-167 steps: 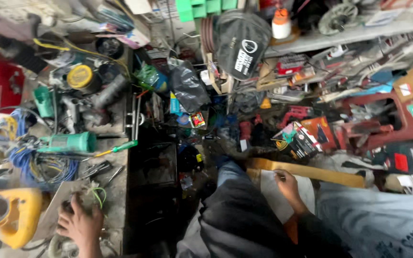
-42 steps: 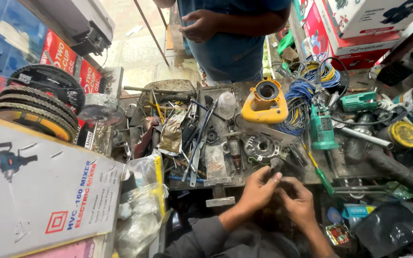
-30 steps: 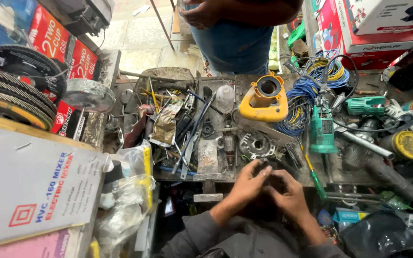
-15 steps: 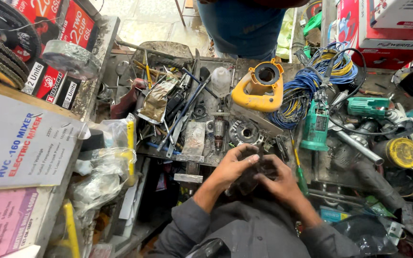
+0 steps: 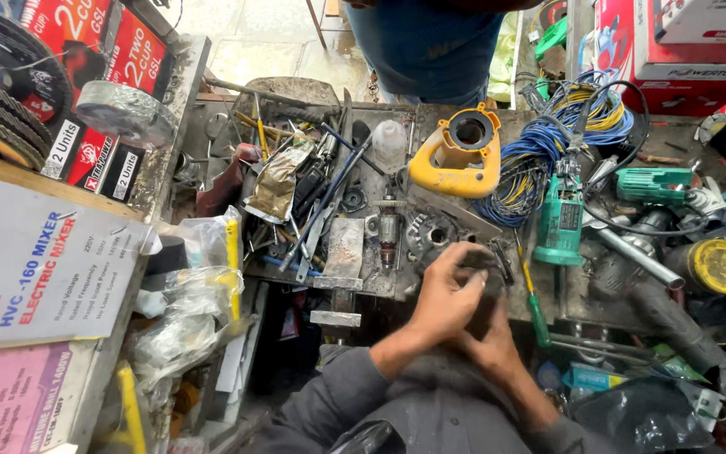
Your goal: The person repairs a small electric motor component at a cluttered workbench. They handle the motor housing and gear parts, wipe the parts with a dark cloth, tap and press components with a metal rod and hammer, and use a screwdriver to work on the assembly while a bystander watches.
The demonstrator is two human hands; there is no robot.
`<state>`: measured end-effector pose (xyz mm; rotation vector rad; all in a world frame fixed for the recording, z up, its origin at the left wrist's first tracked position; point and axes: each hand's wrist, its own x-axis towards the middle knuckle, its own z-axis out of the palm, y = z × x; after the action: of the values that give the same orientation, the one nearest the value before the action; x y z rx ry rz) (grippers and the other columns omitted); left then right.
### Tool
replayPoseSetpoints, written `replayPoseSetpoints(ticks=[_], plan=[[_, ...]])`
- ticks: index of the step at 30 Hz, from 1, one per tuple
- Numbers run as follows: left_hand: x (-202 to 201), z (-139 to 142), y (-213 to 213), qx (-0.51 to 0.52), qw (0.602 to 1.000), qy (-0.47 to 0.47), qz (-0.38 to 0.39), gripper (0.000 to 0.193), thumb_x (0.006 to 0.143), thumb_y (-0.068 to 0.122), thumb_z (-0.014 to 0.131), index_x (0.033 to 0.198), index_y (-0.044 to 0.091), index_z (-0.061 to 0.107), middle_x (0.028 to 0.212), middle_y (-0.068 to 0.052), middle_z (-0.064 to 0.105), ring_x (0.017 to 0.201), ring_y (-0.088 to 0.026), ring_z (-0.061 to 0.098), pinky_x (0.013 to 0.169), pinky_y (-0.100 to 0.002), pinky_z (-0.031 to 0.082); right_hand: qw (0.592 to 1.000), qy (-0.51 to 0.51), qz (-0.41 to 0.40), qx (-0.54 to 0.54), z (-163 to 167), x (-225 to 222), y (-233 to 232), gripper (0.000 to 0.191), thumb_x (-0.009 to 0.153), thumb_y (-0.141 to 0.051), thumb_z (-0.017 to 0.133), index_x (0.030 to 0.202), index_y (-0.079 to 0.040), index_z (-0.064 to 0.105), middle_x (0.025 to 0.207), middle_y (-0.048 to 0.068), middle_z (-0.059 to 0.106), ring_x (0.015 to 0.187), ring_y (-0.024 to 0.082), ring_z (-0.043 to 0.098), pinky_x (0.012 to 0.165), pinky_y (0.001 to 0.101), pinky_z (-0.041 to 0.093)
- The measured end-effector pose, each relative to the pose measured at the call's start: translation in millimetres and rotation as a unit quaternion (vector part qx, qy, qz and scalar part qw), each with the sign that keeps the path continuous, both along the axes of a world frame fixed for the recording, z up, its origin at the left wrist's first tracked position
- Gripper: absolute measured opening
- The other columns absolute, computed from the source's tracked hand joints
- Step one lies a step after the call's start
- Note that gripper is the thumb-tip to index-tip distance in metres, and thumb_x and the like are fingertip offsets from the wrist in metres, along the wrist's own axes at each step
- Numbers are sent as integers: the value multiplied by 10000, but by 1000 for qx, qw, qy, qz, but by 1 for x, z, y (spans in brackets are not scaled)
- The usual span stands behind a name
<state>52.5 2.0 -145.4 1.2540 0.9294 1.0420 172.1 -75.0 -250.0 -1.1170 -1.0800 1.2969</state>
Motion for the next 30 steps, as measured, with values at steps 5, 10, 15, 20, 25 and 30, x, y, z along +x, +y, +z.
replayPoseSetpoints(ticks=[5,10,15,20,25,30], plan=[[7,-18,-16,-49,995,-70,-58,269,953,-52,559,1209,20,599,1167,-29,599,1122,-127,648,962,-284,562,997,21,-76,-27,-26,4,-7,526,894,-159,733,1356,7,545,1255,79,657,1126,182,630,944,324,518],[-1,-34,-7,4,995,-28,-93,340,928,-36,594,1266,4,589,1228,-101,607,1138,-207,666,982,-334,562,956,186,-153,-166,-34,11,-8,385,971,-211,614,1295,-3,615,1208,99,682,1073,215,658,925,366,518],[-37,-58,35,134,967,187,105,417,923,65,645,1337,49,605,1282,-153,643,1213,-319,674,1068,-381,542,884,370,-250,-141,-3,70,31,328,1003,-254,543,1229,-45,655,1194,100,718,1118,282,675,1050,441,520],[-37,-87,36,154,916,359,97,1023,679,258,845,1519,8,317,1498,-267,393,1399,-450,360,1151,-556,277,873,359,-323,-69,24,105,63,419,1008,-435,541,1206,-107,711,1191,46,778,1083,254,739,1038,445,548],[-20,-112,45,121,893,408,142,1316,614,491,942,1576,11,183,1551,-293,320,1429,-454,322,1130,-632,205,933,-81,-338,-90,3,120,62,457,1085,-409,703,937,10,598,886,13,608,815,215,525,757,461,428],[-12,-130,50,122,881,430,159,1357,549,523,948,1581,6,234,1544,-237,405,1424,-374,383,1133,-615,234,799,-572,-170,-72,13,146,45,403,1139,-286,667,948,67,705,664,57,558,813,101,432,710,311,412]])
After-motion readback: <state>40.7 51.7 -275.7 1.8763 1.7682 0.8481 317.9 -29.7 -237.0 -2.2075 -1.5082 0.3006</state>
